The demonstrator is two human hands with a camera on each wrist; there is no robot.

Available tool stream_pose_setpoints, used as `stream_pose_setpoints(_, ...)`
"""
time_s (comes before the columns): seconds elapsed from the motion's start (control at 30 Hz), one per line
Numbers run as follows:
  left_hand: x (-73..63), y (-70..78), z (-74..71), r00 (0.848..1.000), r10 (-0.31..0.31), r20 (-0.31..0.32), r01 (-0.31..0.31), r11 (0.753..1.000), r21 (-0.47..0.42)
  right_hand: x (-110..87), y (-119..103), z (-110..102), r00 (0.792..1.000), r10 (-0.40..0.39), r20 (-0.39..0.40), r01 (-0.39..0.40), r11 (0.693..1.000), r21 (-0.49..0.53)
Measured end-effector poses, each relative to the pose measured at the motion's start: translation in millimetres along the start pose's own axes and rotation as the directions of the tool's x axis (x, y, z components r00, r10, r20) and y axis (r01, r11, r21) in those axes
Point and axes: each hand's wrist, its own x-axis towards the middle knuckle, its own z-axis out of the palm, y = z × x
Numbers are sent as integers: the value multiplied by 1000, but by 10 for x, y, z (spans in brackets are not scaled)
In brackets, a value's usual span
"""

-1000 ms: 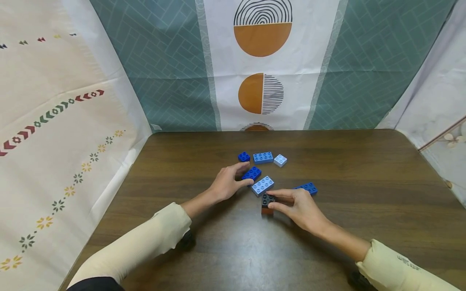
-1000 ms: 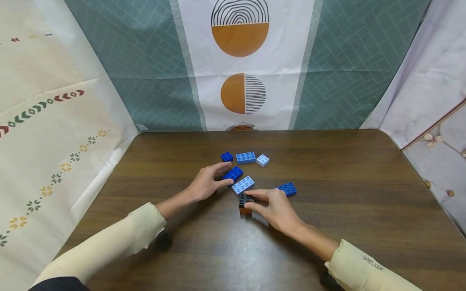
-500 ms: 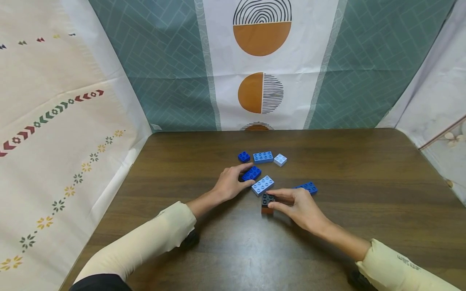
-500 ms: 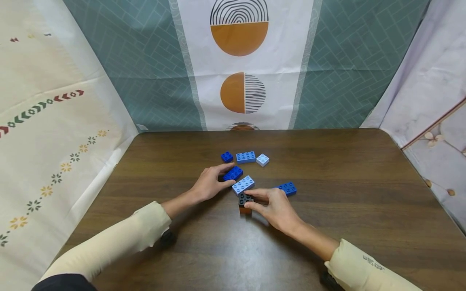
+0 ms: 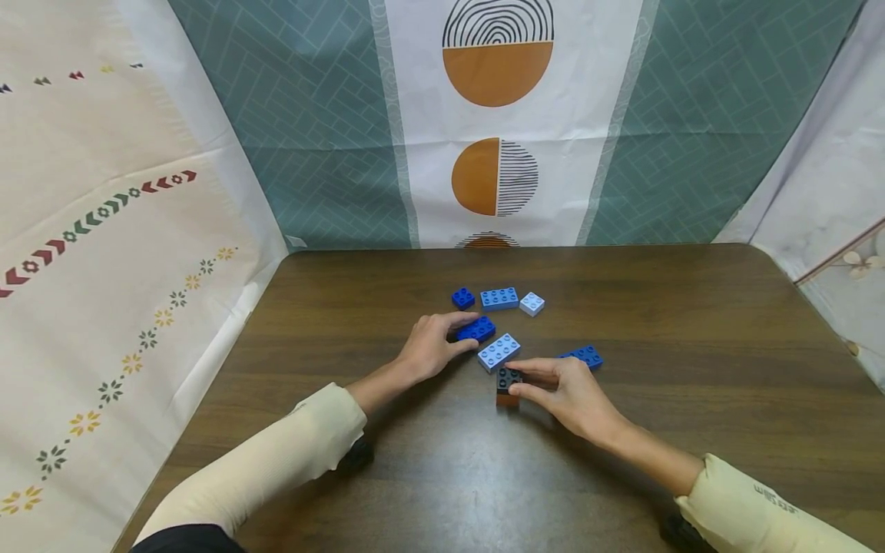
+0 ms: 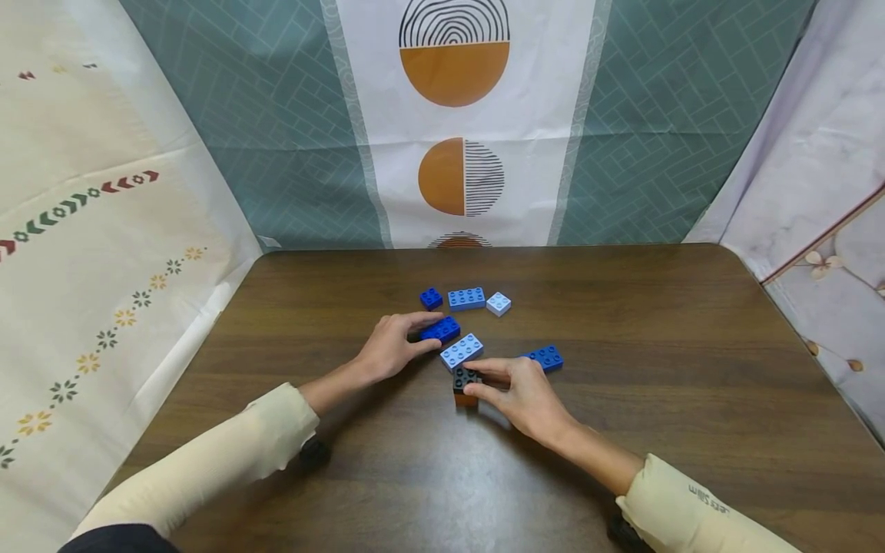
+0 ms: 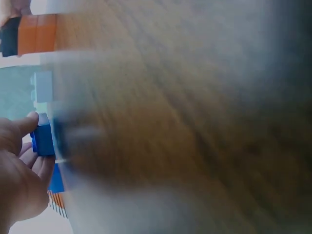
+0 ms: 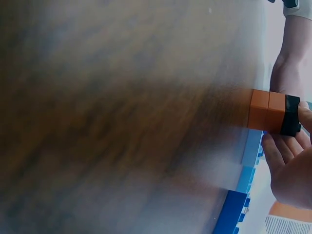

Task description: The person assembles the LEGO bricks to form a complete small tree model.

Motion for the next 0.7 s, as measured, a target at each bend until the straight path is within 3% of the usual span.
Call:
stream_pose_setpoints(0.17,-66,-2,-109,999,43,15,-41,996,-79,1,-2,0,1000,3,0,-3,1000,5)
stream_pose_setpoints(0.33,-132,-9,-230,992,109,70,-95,977,-190,7,-3,1,1000,8,1,-8,1000,10)
stream_pose_setpoints(0.7,-308,115,-386,942,274,193,-199,921,-335,11,-2,-3,1000,17,14,-18,999,33)
